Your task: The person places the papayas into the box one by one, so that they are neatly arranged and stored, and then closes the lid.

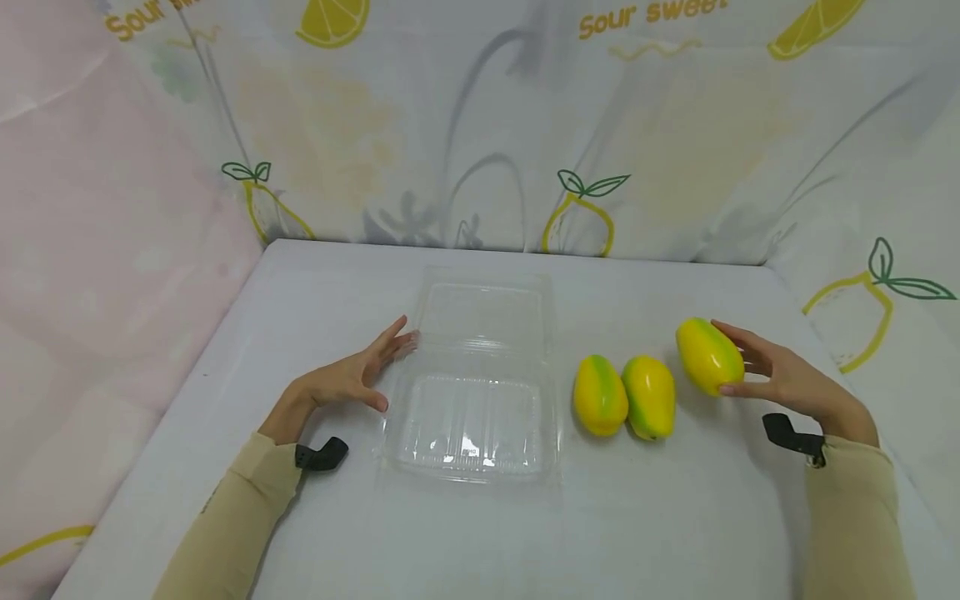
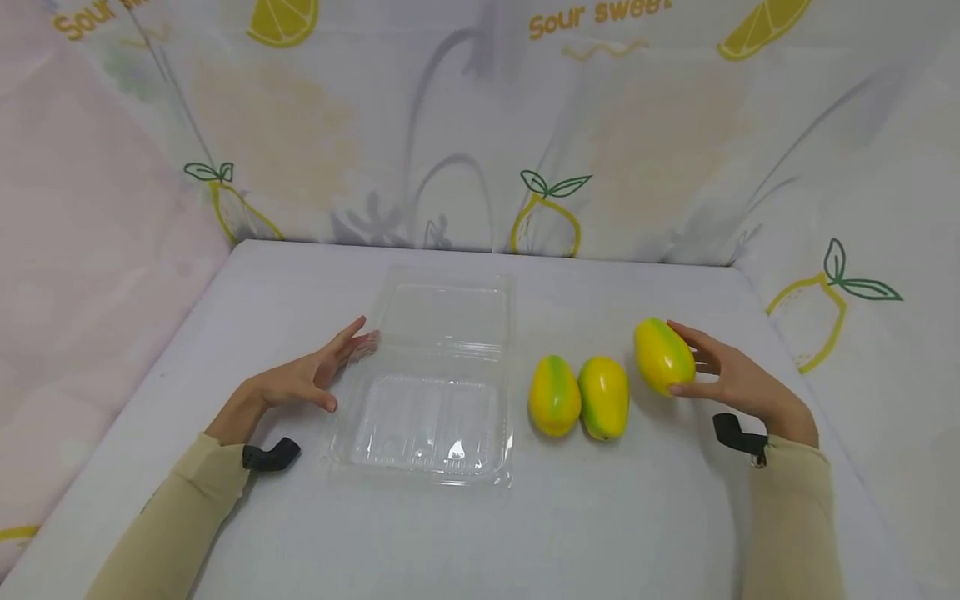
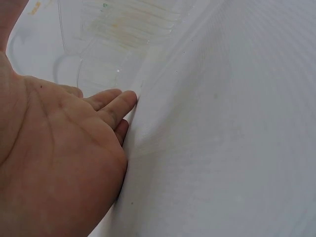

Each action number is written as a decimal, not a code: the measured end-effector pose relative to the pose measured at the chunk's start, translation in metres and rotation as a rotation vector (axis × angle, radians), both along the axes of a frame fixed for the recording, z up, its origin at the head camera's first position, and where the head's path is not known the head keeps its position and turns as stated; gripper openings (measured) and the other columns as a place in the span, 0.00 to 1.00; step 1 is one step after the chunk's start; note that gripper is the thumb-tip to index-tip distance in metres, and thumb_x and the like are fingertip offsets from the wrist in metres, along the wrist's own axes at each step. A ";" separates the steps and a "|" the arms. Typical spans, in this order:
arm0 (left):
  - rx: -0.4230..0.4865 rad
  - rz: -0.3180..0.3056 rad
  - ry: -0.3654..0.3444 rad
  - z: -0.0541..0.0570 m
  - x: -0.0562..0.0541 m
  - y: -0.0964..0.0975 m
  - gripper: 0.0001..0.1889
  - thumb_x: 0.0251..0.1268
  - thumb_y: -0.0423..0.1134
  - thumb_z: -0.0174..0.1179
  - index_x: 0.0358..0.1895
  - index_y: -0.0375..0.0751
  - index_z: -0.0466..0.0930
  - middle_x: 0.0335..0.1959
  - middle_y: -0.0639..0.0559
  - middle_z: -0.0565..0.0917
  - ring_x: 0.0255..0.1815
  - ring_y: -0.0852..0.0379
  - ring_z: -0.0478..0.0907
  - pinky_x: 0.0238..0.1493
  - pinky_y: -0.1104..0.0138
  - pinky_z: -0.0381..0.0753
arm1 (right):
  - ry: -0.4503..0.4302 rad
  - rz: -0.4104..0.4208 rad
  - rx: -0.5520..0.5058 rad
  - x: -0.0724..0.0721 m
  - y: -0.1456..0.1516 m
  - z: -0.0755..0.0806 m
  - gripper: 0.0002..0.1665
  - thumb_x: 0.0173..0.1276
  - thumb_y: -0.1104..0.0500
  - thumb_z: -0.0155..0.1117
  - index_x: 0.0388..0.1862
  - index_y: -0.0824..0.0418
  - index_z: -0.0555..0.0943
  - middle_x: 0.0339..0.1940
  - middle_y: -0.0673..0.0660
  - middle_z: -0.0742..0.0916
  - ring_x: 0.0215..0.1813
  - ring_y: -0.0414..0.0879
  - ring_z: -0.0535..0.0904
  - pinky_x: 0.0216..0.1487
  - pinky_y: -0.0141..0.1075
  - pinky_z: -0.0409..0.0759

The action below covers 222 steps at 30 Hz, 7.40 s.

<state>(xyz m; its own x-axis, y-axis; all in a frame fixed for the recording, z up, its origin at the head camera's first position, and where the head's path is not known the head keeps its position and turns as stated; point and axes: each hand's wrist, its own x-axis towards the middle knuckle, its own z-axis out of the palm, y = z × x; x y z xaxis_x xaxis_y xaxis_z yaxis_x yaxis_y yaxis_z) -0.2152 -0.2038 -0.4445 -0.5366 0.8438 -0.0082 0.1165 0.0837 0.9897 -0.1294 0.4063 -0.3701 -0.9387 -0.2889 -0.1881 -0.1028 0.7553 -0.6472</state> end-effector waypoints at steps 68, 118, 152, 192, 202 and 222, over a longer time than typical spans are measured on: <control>0.019 -0.011 -0.002 0.001 -0.004 0.002 0.68 0.53 0.40 0.74 0.77 0.43 0.18 0.80 0.37 0.31 0.79 0.37 0.29 0.69 0.83 0.46 | 0.272 0.135 -0.007 0.007 -0.070 0.029 0.57 0.51 0.58 0.80 0.77 0.44 0.60 0.70 0.34 0.70 0.57 0.23 0.69 0.59 0.65 0.68; -0.039 0.006 0.013 0.002 -0.002 0.002 0.69 0.51 0.40 0.75 0.77 0.50 0.18 0.81 0.41 0.32 0.81 0.40 0.30 0.72 0.37 0.29 | 0.324 0.307 0.062 0.021 -0.159 0.009 0.59 0.45 0.35 0.78 0.75 0.52 0.66 0.67 0.51 0.79 0.58 0.46 0.76 0.59 0.49 0.74; -0.037 0.010 0.007 0.002 0.000 0.003 0.69 0.51 0.41 0.75 0.78 0.51 0.19 0.81 0.41 0.32 0.81 0.41 0.30 0.76 0.56 0.36 | 0.439 0.231 0.141 0.043 -0.219 -0.011 0.62 0.44 0.29 0.76 0.73 0.57 0.67 0.69 0.51 0.78 0.69 0.56 0.71 0.66 0.55 0.71; -0.060 0.021 0.012 0.003 0.001 0.005 0.68 0.52 0.33 0.74 0.78 0.48 0.19 0.81 0.40 0.32 0.81 0.39 0.30 0.72 0.38 0.31 | 0.425 0.263 0.216 0.042 -0.231 -0.037 0.63 0.40 0.32 0.78 0.70 0.65 0.68 0.65 0.57 0.80 0.79 0.58 0.55 0.75 0.62 0.38; -0.069 0.014 0.029 0.002 0.000 0.004 0.67 0.53 0.33 0.73 0.78 0.49 0.19 0.81 0.40 0.32 0.81 0.39 0.31 0.72 0.38 0.32 | 0.385 0.281 0.233 0.042 -0.229 -0.035 0.63 0.43 0.31 0.75 0.72 0.64 0.66 0.67 0.56 0.78 0.80 0.57 0.51 0.76 0.61 0.35; -0.065 0.013 0.033 0.003 0.000 0.004 0.67 0.53 0.34 0.73 0.78 0.48 0.19 0.81 0.39 0.32 0.81 0.39 0.31 0.72 0.37 0.33 | 0.453 0.309 0.243 0.041 -0.226 -0.032 0.65 0.45 0.27 0.71 0.73 0.65 0.65 0.70 0.58 0.76 0.80 0.58 0.53 0.76 0.61 0.41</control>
<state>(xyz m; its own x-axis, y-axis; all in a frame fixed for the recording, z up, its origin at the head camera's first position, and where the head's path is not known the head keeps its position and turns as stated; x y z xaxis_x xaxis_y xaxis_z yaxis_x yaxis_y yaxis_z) -0.2153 -0.1994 -0.4418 -0.5483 0.8351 -0.0452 0.1474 0.1497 0.9777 -0.0888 0.1805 -0.4025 -0.8203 -0.5601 0.1160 -0.5665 0.7675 -0.3000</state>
